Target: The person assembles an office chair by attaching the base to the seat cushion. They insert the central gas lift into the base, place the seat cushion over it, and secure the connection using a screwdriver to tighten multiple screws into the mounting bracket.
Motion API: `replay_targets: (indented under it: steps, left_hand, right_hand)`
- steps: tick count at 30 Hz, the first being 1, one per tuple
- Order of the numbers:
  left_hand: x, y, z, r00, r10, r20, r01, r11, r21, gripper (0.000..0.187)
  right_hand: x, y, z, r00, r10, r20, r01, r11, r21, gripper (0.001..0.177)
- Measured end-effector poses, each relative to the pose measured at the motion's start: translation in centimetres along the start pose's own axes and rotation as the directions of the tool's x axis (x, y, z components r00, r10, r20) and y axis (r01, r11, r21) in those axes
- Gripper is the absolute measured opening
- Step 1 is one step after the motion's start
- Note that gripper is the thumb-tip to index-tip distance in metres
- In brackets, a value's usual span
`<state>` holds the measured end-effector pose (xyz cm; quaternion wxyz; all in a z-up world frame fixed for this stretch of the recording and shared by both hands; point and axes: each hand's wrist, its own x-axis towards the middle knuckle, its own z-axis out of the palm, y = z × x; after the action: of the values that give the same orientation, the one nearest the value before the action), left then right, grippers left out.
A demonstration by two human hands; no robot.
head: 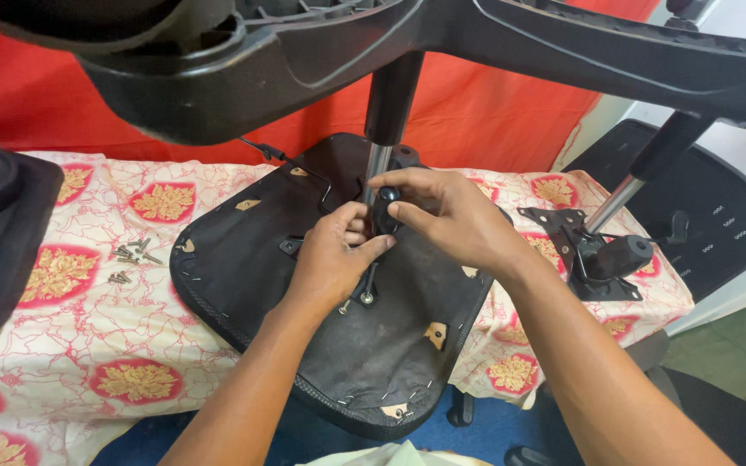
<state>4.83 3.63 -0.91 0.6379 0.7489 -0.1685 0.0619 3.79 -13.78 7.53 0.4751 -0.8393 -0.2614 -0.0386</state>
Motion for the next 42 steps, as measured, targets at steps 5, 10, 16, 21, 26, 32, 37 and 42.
replay_targets:
  steps: [5, 10, 16, 21, 26, 32, 37, 42]
  left_hand:
    - [0.2, -0.1, 0.2, 0.998, -0.024, -0.051, 0.020, 0.998, -0.066, 0.028]
    - [0.0, 0.6, 0.5, 0.995, -0.075, -0.064, 0.069, 0.994, -0.086, 0.018]
    - [-0.6, 1.6, 0.5, 0.983, -0.139, -0.118, 0.155, 0.978, 0.138, 0.017]
    - [-0.8, 0.9, 1.4, 0.976, -0.142, -0.167, 0.162, 0.980, 0.115, 0.021]
    - [-1.6, -1.6, 2.7, 0.979, -0.086, -0.183, 0.073, 0.994, -0.079, 0.046]
    - [-4.7, -4.4, 2.9, 0.805, -0.384, -0.452, 0.570, 0.711, 0.412, 0.038]
    - [-5.1, -5.8, 2.7, 0.815, -0.414, -0.405, 0.574, 0.667, 0.475, 0.026]
    - [-4.4, -6.5, 1.9, 0.761, -0.372, -0.531, 0.616, 0.671, 0.413, 0.012]
  right_hand:
    - [-0.1, 0.3, 1.7, 0.983, 0.096, -0.155, -0.100, 0.995, -0.017, 0.035]
    - [-0.3, 0.6, 2.4, 0.958, 0.064, -0.278, -0.081, 0.995, -0.051, 0.036]
    - [1.3, 1.2, 0.4, 0.998, 0.006, -0.068, -0.005, 1.000, 0.010, 0.031]
    - [1.3, 2.1, -0.4, 1.000, -0.016, -0.023, 0.018, 0.993, 0.120, 0.034]
    - [0.5, 3.3, 0.6, 0.972, 0.097, -0.212, -0.073, 0.990, 0.118, 0.031]
    - [0.4, 5.5, -0.3, 0.982, 0.011, -0.190, 0.017, 0.990, 0.143, 0.025]
    - [0.4, 6.8, 0.1, 0.970, 0.081, -0.229, 0.006, 0.935, 0.355, 0.025]
    - [2.0, 8.4, 0.7, 0.933, 0.231, -0.277, -0.016, 0.794, 0.608, 0.032]
